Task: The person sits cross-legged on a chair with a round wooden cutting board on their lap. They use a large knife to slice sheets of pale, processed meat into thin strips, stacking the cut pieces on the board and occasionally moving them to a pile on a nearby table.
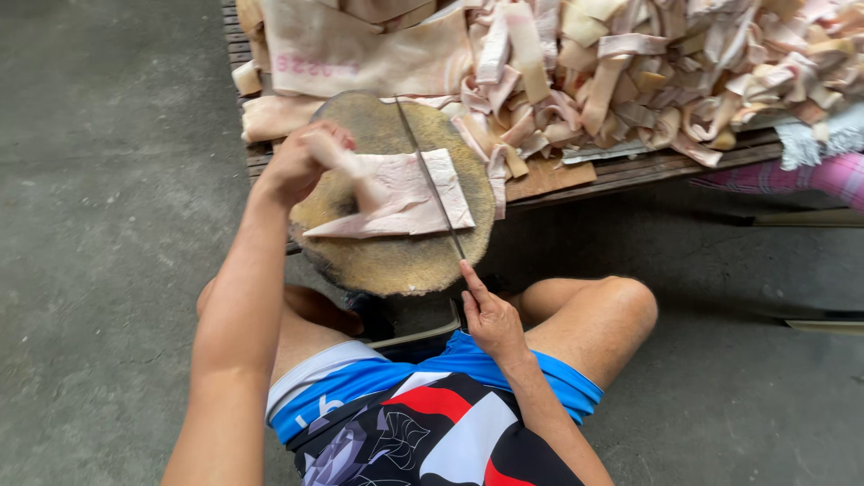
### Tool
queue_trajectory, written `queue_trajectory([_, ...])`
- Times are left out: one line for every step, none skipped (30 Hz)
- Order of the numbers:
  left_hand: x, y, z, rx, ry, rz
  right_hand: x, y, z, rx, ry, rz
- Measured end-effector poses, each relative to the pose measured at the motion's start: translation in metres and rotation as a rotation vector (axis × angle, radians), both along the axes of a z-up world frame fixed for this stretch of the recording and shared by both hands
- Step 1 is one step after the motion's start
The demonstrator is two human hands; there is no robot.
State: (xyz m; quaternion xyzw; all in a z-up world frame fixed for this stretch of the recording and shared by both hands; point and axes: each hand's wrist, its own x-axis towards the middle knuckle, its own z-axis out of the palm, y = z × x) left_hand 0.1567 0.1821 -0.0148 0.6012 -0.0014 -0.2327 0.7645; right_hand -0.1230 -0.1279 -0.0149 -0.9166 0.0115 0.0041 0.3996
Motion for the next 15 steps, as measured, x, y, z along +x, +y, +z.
queue_trajectory([-0.009,0.008,0.002,-0.031,-0.031,-0.019,0.001,0.001,0.003,0.015,0.002,-0.003])
queue_trajectory([-0.023,0.015,0.006,0.007,0.073,0.071,-0.001,0.000,0.007,0.062,0.066,-0.022])
queue_trajectory([-0.038,0.019,0.014,0.048,0.173,0.163,-0.001,0.001,0.012,0.113,0.123,-0.039])
queue_trajectory([-0.053,0.019,0.022,0.088,0.251,0.248,-0.001,0.002,0.016,0.165,0.180,-0.055])
queue_trajectory([-0.070,0.022,0.033,0.131,0.334,0.341,-0.002,0.001,0.021,0.196,0.182,-0.063])
queue_trajectory([-0.084,0.022,0.044,0.043,0.395,0.370,-0.003,0.001,0.024,0.227,0.184,-0.072])
queue_trajectory([-0.097,0.023,0.052,-0.044,0.459,0.401,-0.003,0.002,0.027,0.259,0.189,-0.077])
queue_trajectory([-0.103,0.022,0.056,-0.132,0.523,0.431,0.001,0.002,0.028,0.294,0.196,-0.100])
queue_trajectory([-0.104,0.018,0.054,-0.062,0.568,0.455,0.001,0.001,0.029,0.330,0.220,-0.118])
queue_trajectory([-0.100,0.015,0.048,0.009,0.614,0.478,-0.001,0.002,0.028,0.365,0.244,-0.136])
queue_trajectory([-0.099,0.015,0.039,0.074,0.650,0.504,-0.001,0.002,0.026,0.324,0.210,-0.127])
queue_trajectory([-0.105,0.013,0.028,0.103,0.573,0.490,-0.002,0.003,0.024,0.284,0.176,-0.117])
queue_trajectory([-0.107,0.011,0.016,0.131,0.488,0.472,0.000,0.003,0.022,0.245,0.133,-0.108])
queue_trajectory([-0.111,0.012,0.007,0.159,0.403,0.454,0.002,0.005,0.020,0.224,0.110,-0.082])
queue_trajectory([-0.115,0.015,0.000,0.138,0.384,0.463,0.002,0.008,0.018,0.206,0.084,-0.070])
